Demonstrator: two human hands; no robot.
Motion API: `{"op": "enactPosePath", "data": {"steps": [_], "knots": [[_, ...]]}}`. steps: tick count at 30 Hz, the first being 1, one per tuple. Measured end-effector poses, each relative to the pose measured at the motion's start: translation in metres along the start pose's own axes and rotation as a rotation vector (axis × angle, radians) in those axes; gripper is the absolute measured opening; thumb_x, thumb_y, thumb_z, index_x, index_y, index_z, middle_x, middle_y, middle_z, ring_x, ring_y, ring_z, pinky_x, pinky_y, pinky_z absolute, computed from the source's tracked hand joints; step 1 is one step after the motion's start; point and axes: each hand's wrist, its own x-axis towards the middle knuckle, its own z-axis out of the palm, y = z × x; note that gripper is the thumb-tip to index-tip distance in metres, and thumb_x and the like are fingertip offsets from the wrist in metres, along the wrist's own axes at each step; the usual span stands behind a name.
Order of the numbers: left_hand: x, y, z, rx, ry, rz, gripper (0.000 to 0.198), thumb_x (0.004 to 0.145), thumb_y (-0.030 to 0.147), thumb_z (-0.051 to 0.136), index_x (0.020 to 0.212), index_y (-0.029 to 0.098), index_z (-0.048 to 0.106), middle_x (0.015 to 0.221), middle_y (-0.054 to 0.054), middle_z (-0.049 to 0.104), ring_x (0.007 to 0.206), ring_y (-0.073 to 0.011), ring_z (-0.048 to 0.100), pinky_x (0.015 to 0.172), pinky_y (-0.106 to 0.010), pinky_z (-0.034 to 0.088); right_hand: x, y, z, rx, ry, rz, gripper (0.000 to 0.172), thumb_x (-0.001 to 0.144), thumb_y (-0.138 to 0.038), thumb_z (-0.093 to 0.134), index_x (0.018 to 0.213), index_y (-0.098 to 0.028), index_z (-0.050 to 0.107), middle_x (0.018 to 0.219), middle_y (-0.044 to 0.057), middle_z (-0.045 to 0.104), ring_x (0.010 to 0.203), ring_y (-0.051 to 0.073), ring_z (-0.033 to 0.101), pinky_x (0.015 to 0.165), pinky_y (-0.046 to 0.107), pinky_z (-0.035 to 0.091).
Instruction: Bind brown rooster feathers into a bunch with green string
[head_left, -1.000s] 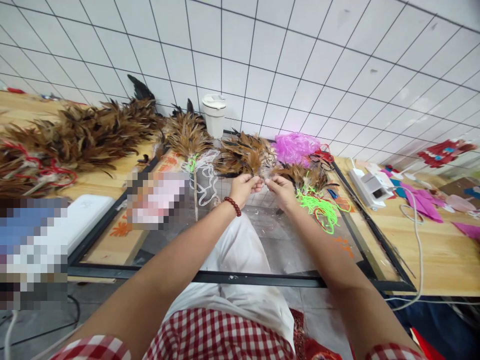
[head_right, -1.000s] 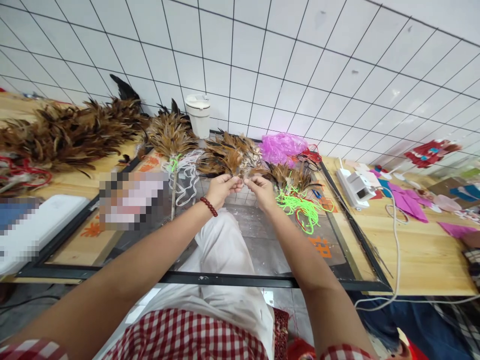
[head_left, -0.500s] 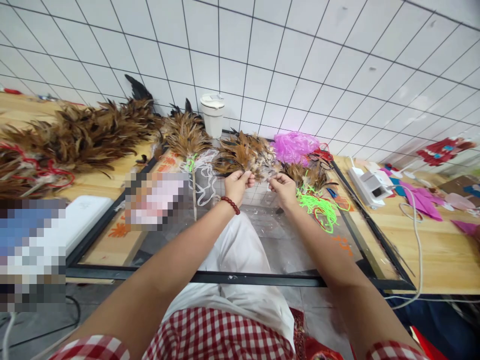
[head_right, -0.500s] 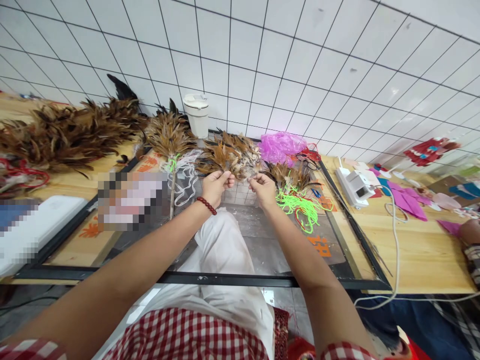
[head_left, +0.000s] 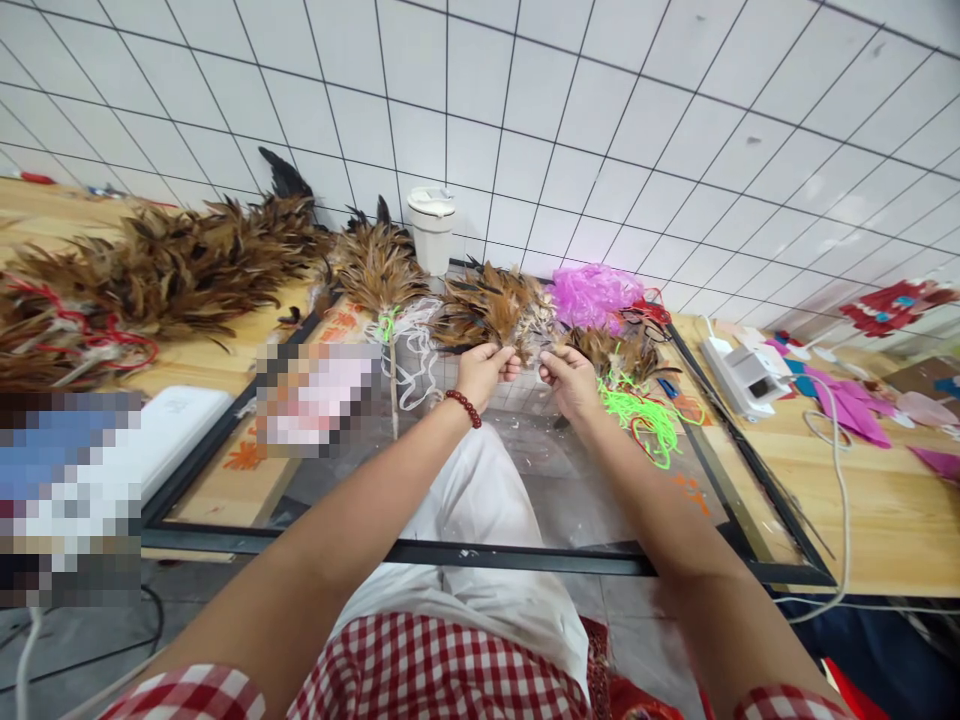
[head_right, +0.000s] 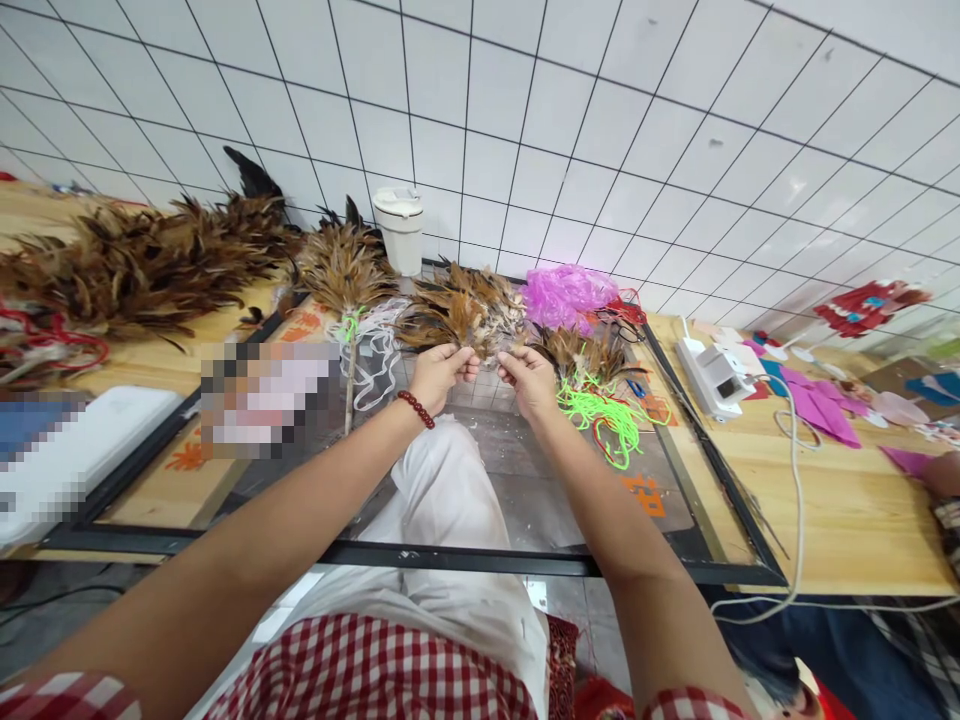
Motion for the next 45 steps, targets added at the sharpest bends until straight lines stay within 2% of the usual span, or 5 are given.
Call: {"op": "enactPosePath", "data": {"steps": [13,20,27,33,45], "knots": [[-0.004,0.000,0.003,0.246,-0.178,-0.088,0.015,0.077,0.009,0.062,0.061,0.009,0.061,0.055,-0.003,0.062,0.045,-0.0077,0.056,0.047,-0.020,0.048,0.003,0.011,-0.002,-0.332,-0.065,-0.316,0.026,0.067,-0.040,0.073,0.063,-0.019,0.058,0.069,-0.002,0.054,0.068,0.012,0.050,0.068,0.027,0.044],[-0.004,0.005,0.003,0.250,-0.122,-0.047,0.023,0.082,0.008,0.055,0.058,0.010,0.054,0.052,0.001,0.056,0.040,-0.0057,0.051,0.043,-0.019,0.046,0.002,0.014,-0.009,-0.511,-0.204,-0.344,0.033,0.073,-0.041,0.066,0.100,-0.022,0.063,0.096,0.003,0.061,0.064,0.011,0.050,0.062,0.027,0.045],[-0.001,0.001,0.000,0.205,-0.096,-0.034,0.021,0.081,0.010,0.056,0.059,0.011,0.055,0.053,0.000,0.057,0.041,-0.0058,0.051,0.043,-0.019,0.046,0.000,0.010,-0.007,-0.584,-0.158,-0.337,0.018,0.081,-0.036,0.059,0.081,-0.019,0.066,0.074,0.002,0.064,0.067,0.014,0.055,0.067,0.028,0.046],[0.002,-0.003,0.001,0.123,0.018,-0.012,0.017,0.080,0.014,0.059,0.064,0.011,0.055,0.057,0.000,0.059,0.047,-0.0074,0.056,0.049,-0.021,0.050,-0.001,0.006,-0.010,-0.831,-0.081,-0.668,0.020,0.088,-0.026,0.050,0.085,-0.021,0.069,0.083,0.006,0.064,0.084,0.018,0.058,0.080,0.033,0.046],[-0.002,-0.006,0.005,0.492,-0.118,-0.015,0.026,0.079,0.008,0.057,0.052,0.011,0.054,0.049,0.001,0.055,0.038,-0.0061,0.050,0.041,-0.018,0.043,-0.004,0.005,-0.012,-1.250,-0.130,-0.804,0.020,0.089,-0.025,0.052,0.084,-0.021,0.071,0.081,0.006,0.066,0.082,0.019,0.060,0.076,0.031,0.044]]}}
